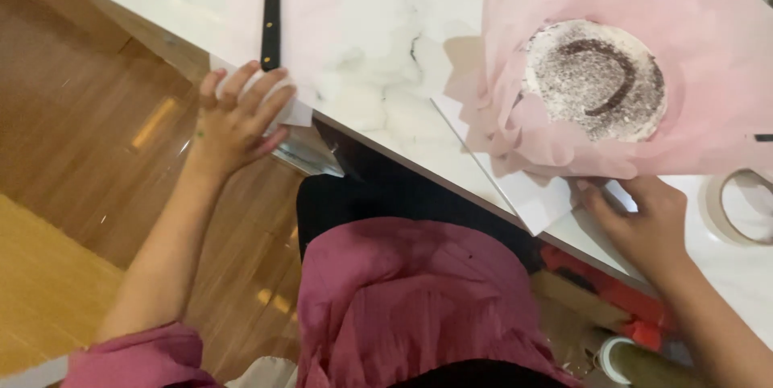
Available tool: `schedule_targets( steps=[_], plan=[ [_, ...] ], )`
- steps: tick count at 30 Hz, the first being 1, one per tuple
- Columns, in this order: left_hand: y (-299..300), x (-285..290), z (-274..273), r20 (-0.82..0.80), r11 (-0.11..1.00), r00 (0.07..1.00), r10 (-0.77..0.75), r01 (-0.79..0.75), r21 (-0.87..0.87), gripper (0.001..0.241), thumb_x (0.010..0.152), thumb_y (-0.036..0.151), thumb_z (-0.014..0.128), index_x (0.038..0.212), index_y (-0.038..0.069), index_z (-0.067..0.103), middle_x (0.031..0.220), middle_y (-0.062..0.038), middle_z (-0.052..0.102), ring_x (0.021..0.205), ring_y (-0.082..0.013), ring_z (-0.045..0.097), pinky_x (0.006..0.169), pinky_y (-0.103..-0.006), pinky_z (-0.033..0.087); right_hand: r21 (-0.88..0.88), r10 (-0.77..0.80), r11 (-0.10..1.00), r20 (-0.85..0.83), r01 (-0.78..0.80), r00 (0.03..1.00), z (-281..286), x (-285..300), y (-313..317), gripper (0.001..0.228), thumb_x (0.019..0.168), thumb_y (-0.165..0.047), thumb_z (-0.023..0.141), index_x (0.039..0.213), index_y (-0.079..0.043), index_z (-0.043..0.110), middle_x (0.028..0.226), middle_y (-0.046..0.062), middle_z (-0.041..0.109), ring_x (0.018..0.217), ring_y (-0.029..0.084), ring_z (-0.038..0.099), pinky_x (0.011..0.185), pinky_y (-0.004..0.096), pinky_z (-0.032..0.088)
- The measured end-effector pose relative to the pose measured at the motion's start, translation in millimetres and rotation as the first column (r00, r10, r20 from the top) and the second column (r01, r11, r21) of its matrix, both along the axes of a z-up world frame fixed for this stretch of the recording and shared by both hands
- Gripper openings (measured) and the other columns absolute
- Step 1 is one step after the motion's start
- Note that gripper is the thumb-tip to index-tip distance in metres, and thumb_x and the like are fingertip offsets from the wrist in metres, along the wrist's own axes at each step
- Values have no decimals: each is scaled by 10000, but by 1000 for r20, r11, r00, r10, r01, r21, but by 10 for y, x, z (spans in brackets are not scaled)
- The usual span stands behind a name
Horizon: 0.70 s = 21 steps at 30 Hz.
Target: Wrapping a cake with decorative paper and securing it with tape.
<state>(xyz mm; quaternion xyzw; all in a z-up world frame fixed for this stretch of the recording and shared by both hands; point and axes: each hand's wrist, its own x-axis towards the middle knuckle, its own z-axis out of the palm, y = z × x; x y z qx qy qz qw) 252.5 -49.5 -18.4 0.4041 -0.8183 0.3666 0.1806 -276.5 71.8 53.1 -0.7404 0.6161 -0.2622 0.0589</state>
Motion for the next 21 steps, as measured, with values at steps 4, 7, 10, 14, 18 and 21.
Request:
schedule_targets(
  steps=[4,7,10,14,18,21],
  plan=[
    [5,-129,484,-72,996,995,-62,57,-70,124,917,179,798,1020,183,731,1137,102,758,1254,-118,669,1111,-313,438,0,-10,1000,-12,10,1000,-73,-49,1,224,877,-119,797,1029,44,773,827,150,736,627,234,619,627,340,473],
    [-52,-348,599,-224,991,966,-131,120,-61,105,895,98,833,965,160,786,1008,52,792,1052,-143,736,1114,-359,432,-66,7,998,-29,-9,1000,-135,-73,-6,227,866,-100,812,1014,63,759,828,148,734,613,225,610,589,339,467],
    [-125,-620,721,-403,985,902,-156,172,3,134,942,-23,782,992,101,794,941,-10,834,863,-153,777,1093,-375,451,-37,-11,999,-11,10,1000,-146,-84,-18,216,880,-122,806,1012,44,765,796,137,725,588,220,589,559,336,445],
    [-152,-961,840,-620,985,781,-81,157,70,45,1006,35,732,1015,-9,734,854,-74,712,756,-243,579,757,-343,484,-97,39,995,-8,-39,999,-155,-87,-15,205,872,-92,824,977,69,752,805,147,722,620,237,605,594,345,461],
    [-52,-1168,1018,-530,990,836,-140,134,-50,42,979,2,704,951,26,724,740,-33,687,540,-184,450,647,-288,395,-92,46,995,10,-45,999,-148,-82,-4,213,879,-105,815,948,77,727,788,149,695,611,250,585,589,356,456],
    [11,-1225,1119,-469,988,870,-154,132,-79,41,972,-2,732,956,35,728,722,-28,679,482,-160,392,510,-282,312,-105,63,993,40,-59,997,-129,-58,-3,212,877,-84,817,969,81,721,824,156,708,628,246,603,586,349,463]
  ],
)
